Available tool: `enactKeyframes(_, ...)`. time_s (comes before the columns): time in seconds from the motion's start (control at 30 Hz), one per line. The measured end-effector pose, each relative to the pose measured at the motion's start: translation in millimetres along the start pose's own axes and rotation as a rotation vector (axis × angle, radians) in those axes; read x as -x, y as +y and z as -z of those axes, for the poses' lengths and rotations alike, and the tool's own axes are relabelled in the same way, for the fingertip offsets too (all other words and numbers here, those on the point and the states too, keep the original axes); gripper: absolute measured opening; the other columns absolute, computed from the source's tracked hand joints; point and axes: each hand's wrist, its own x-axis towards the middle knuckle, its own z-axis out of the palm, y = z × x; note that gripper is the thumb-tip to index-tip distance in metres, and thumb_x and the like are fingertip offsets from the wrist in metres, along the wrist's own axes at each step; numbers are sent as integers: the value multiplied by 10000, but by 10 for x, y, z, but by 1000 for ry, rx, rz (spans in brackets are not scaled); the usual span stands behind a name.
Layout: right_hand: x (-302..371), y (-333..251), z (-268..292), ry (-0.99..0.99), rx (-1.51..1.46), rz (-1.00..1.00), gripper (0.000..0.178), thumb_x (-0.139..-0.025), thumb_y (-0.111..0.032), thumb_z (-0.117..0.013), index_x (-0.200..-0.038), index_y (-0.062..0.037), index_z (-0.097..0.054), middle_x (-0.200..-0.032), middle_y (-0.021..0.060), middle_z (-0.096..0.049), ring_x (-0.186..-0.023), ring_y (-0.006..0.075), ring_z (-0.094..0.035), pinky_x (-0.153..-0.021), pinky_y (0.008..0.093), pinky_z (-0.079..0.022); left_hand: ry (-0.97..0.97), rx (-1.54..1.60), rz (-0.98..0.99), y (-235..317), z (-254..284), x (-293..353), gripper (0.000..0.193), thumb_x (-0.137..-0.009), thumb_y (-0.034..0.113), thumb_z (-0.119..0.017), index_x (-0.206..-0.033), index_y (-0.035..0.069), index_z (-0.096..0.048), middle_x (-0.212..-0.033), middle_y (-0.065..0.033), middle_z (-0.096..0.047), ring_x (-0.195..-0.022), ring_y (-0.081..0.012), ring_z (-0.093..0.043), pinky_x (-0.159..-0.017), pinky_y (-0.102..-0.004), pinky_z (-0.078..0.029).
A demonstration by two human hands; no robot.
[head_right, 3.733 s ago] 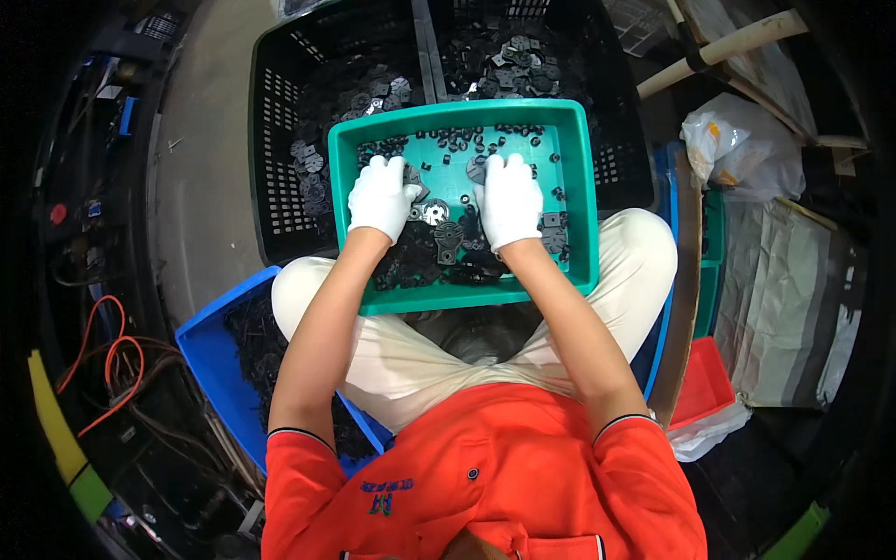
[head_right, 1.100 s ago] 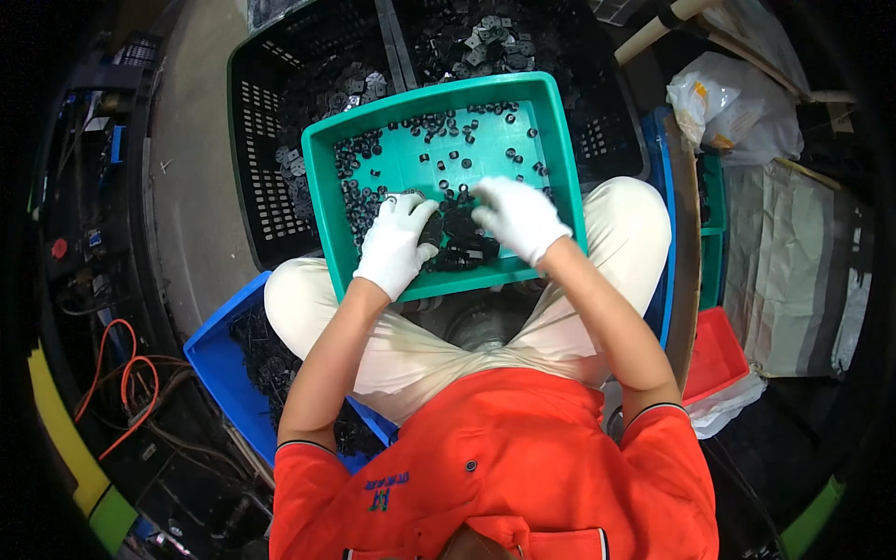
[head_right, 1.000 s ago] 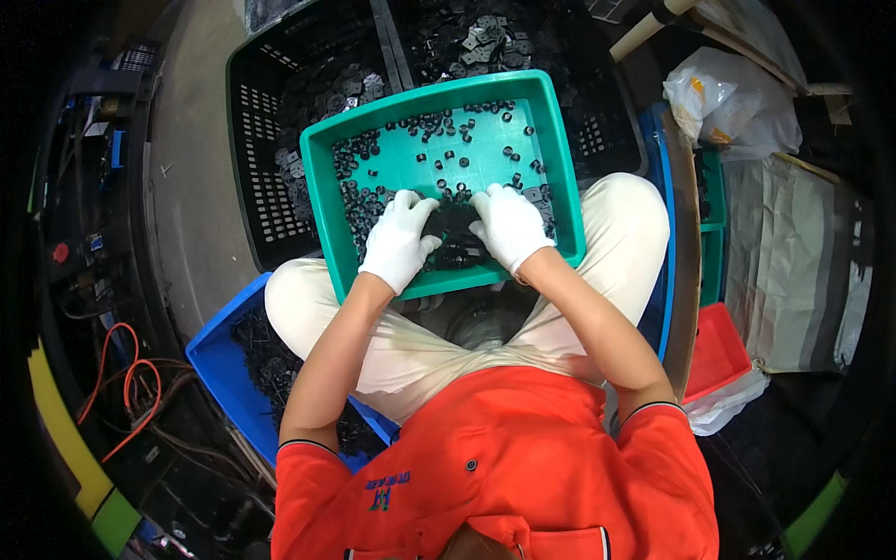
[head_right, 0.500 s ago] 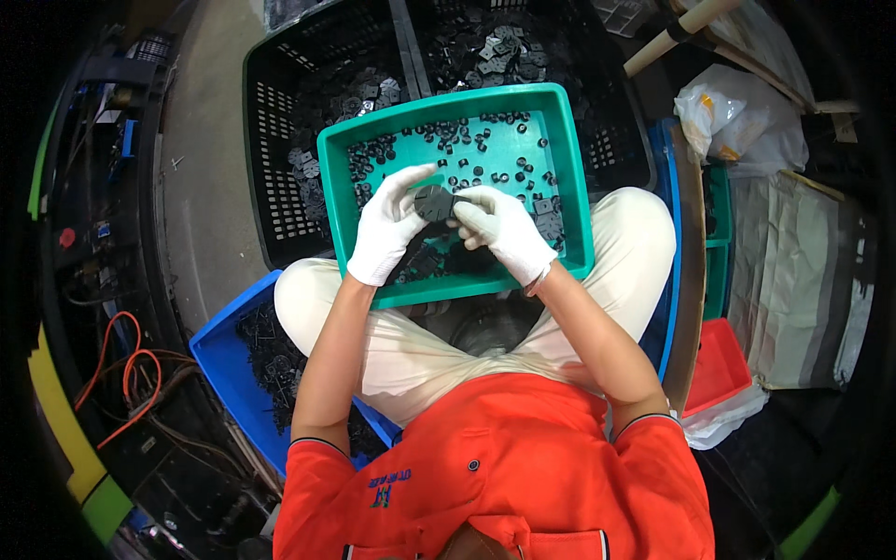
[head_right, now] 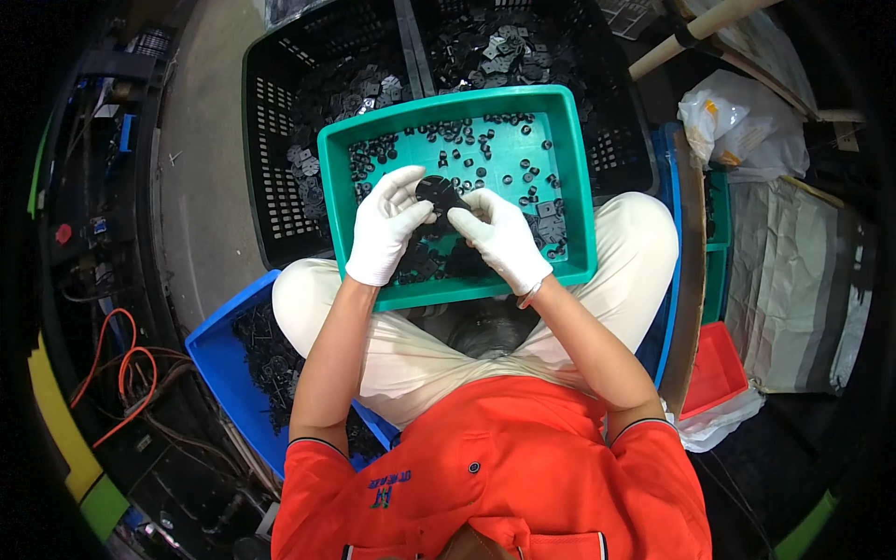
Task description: Inspecting and sorting small black plastic components into different storage bins from a tray.
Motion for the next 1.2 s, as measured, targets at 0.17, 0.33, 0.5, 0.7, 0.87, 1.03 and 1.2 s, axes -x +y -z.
enactKeyframes(0.17,-58,38,-51,-39,-197,-95,298,-875,-274,-569,-972,8,-580,-794,2,-565,-667,76,-504,-591,208,-430,-10,-70,-57,56,-84,29,417,-808,13,-600,-1198,-35,-463,-1068,-99,-582,-917,-134,-562,-823,-256,-462)
enactKeyframes(0.33,-83,-57,-100,-67,-123,-68,270,-912,-252,-519,-994,-2,-578,-811,29,-581,-662,78,-501,-614,207,-434,44,-61,20,45,-46,32,313,-834,34,-571,-1134,-36,-517,-1014,-98,-602,-888,-153,-591,-805,-266,-478)
enactKeyframes(0.5,-313,109,232,204,537,386,231,-824,-165,-582,-1016,-37,-584,-887,120,-623,-781,228,-602,-717,318,-480,299,61,-226,418,323,-205,245,-883,91,-520,-1083,-51,-526,-974,-123,-594,-831,-185,-601,-715,-295,-532)
enactKeyframes(0.7,-421,119,-184,-28,1086,599,316,-715,-237,-692,-956,-74,-571,-867,117,-545,-864,289,-543,-742,384,-462,720,-651,-484,431,506,-419,387,-841,115,-603,-1180,-36,-493,-1094,-145,-586,-888,-218,-603,-824,-325,-492)
enactKeyframes(0.87,-527,133,-340,-84,1385,557,247,-735,-237,-661,-899,-70,-581,-869,110,-544,-807,264,-570,-697,373,-482,-32,-1331,-330,153,413,-194,451,-711,56,-615,-1153,31,-524,-1150,-150,-567,-1039,-309,-545,-910,-364,-433)
enactKeyframes(1.03,-501,195,-295,-53,1287,513,196,-758,-208,-630,-884,-63,-589,-859,123,-548,-800,280,-583,-695,380,-490,-87,-1586,-245,-127,225,-132,250,-767,77,-540,-1016,65,-554,-1039,-132,-557,-1004,-329,-508,-812,-414,-465)
enactKeyframes(1.2,-561,317,-98,4,720,532,252,-782,-142,-604,-1006,-26,-596,-893,160,-613,-824,288,-611,-727,339,-489,-75,-1646,-256,-186,293,-224,220,-772,41,-565,-990,66,-565,-916,-126,-593,-854,-288,-577,-726,-360,-497)
